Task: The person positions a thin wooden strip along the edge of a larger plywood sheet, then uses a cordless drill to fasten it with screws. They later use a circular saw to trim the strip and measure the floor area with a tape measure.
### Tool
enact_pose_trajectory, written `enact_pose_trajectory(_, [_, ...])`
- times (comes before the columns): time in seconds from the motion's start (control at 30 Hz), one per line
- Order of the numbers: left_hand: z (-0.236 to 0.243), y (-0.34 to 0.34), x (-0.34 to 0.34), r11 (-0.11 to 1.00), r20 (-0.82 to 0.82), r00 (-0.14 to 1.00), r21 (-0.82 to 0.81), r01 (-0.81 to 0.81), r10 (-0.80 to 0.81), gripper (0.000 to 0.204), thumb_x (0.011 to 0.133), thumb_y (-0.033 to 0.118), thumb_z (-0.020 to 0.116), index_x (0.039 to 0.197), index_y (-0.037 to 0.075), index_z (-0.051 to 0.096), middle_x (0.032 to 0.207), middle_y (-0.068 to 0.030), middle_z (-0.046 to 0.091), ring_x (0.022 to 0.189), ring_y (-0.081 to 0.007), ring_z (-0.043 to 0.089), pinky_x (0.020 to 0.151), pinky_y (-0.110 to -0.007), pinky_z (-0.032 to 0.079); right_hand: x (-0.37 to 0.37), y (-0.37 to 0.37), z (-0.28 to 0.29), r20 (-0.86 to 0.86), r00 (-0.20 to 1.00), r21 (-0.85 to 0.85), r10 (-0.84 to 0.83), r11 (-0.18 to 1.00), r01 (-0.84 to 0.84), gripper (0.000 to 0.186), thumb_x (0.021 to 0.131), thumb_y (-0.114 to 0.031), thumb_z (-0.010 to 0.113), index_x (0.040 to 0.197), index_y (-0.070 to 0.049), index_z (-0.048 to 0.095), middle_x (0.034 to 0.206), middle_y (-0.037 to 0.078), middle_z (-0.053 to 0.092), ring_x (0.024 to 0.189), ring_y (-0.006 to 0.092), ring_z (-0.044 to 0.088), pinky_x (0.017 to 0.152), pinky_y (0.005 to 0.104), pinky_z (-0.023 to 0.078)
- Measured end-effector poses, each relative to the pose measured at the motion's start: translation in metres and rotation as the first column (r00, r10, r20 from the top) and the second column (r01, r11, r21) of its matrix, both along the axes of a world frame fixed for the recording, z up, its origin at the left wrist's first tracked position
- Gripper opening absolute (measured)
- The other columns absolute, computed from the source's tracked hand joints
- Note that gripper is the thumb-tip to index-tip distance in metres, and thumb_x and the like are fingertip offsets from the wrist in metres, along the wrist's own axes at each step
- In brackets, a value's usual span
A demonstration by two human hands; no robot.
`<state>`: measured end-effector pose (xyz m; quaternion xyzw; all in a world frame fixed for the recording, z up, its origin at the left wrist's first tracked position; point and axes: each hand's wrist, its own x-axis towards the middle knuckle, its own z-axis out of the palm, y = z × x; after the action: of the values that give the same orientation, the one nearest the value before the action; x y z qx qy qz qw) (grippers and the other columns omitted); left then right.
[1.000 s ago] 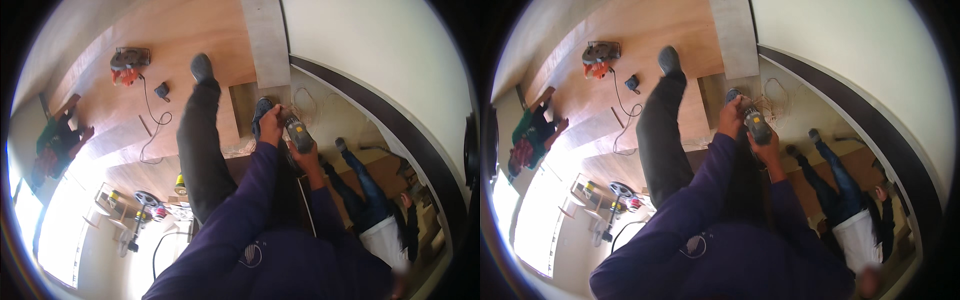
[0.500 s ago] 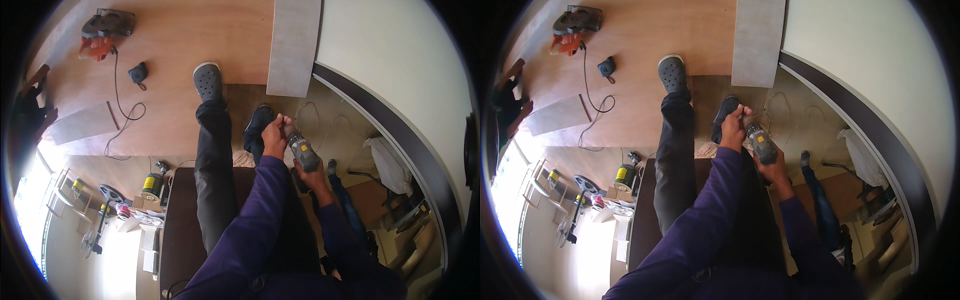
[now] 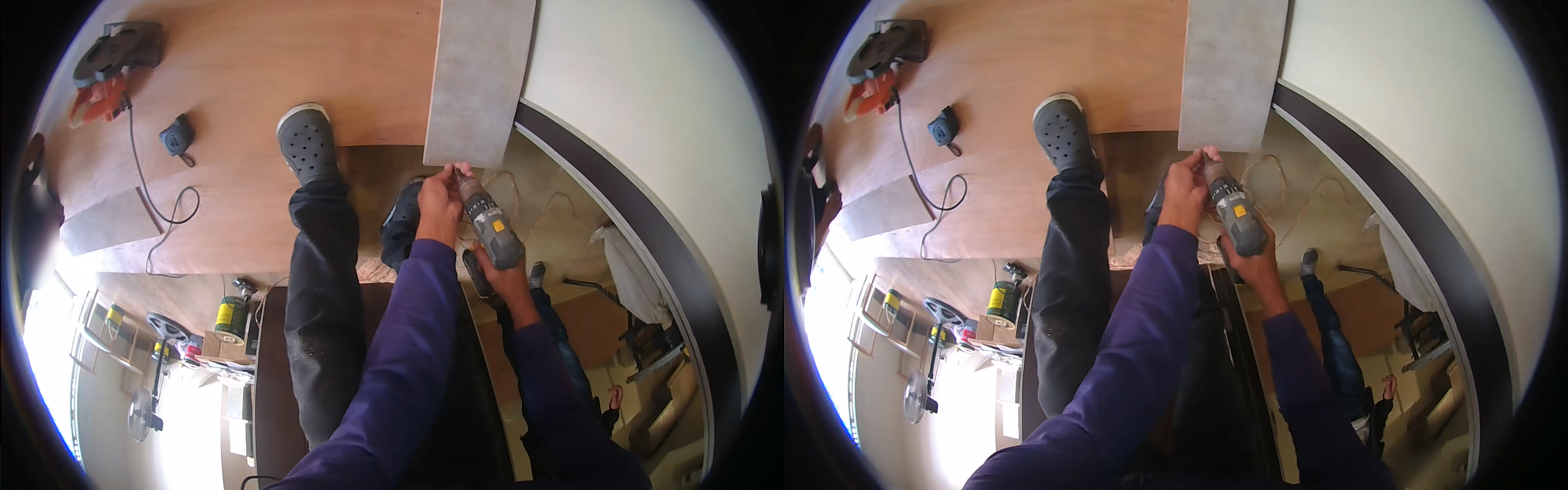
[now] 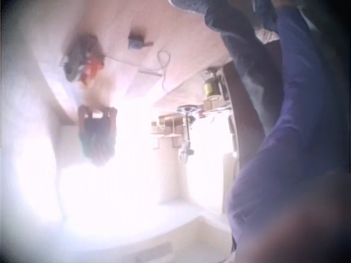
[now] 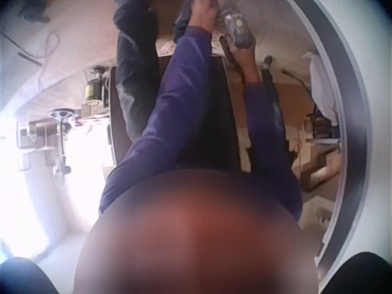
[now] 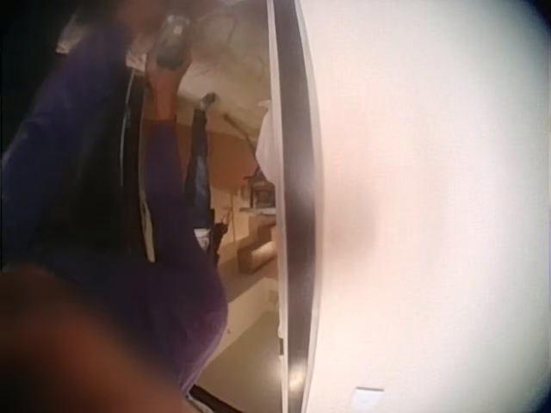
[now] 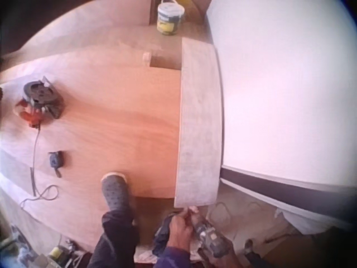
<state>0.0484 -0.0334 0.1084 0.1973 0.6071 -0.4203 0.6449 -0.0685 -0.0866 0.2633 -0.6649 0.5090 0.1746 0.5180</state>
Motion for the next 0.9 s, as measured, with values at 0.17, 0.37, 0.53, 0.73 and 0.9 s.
enact_pose_trajectory(0.17, [-0.008,-0.009,0.008,1.000,0.020,1.000,-0.004,0.000,0.000,0.016,0.103,0.002,0.053,0.114,-0.010,0.057,0.106,-0.0213,0.067,0.099,-0.0343,0.069,0.089,-0.045,0.059,0.009,-0.010,-0.010,-0.026,0.998,0.009,-0.064,0.998,0.064,0.020,0.085,-0.009,0.075,0.098,0.004,0.068,0.088,0.015,0.073,0.080,0.0268,0.072,0.077,0.0381,0.055])
enact_pose_trajectory(0.37, [-0.006,-0.010,0.025,0.984,0.074,0.981,-0.013,0.178,-0.177,0.019,0.101,0.002,0.058,0.114,-0.011,0.058,0.109,-0.0235,0.069,0.105,-0.0333,0.070,0.096,-0.042,0.059,0.014,-0.016,-0.019,-0.016,0.997,0.014,-0.069,0.997,0.070,0.023,0.084,-0.008,0.076,0.102,0.003,0.068,0.091,0.014,0.073,0.082,0.0269,0.072,0.078,0.0373,0.056])
enact_pose_trajectory(0.53, [-0.010,-0.015,0.025,0.975,0.055,0.973,0.001,0.223,-0.222,0.020,0.101,0.003,0.059,0.116,-0.011,0.057,0.112,-0.0234,0.068,0.105,-0.0333,0.070,0.095,-0.042,0.059,0.014,-0.022,-0.018,0.018,0.999,0.005,-0.037,0.999,0.037,0.029,0.083,-0.006,0.077,0.109,0.003,0.067,0.096,0.015,0.074,0.087,0.0265,0.073,0.081,0.0362,0.056])
enact_pose_trajectory(0.73, [-0.011,-0.022,0.020,0.976,0.049,0.976,0.049,0.210,-0.212,0.019,0.102,0.004,0.059,0.116,-0.009,0.056,0.108,-0.0216,0.067,0.104,-0.0353,0.071,0.095,-0.044,0.058,0.009,-0.027,-0.019,0.012,0.998,0.023,-0.056,0.998,0.056,0.032,0.083,-0.005,0.076,0.113,0.002,0.067,0.097,0.015,0.074,0.089,0.0258,0.073,0.082,0.0360,0.056])
enact_pose_trajectory(0.9, [-0.009,-0.027,0.019,0.965,0.034,0.967,0.091,0.247,-0.251,0.018,0.102,0.003,0.058,0.114,-0.010,0.056,0.103,-0.0215,0.067,0.100,-0.0381,0.072,0.092,-0.046,0.058,0.004,-0.027,-0.025,-0.039,0.998,0.032,-0.058,0.998,0.060,0.036,0.082,-0.005,0.076,0.116,0.002,0.066,0.097,0.014,0.073,0.088,0.0236,0.072,0.081,0.0354,0.056])
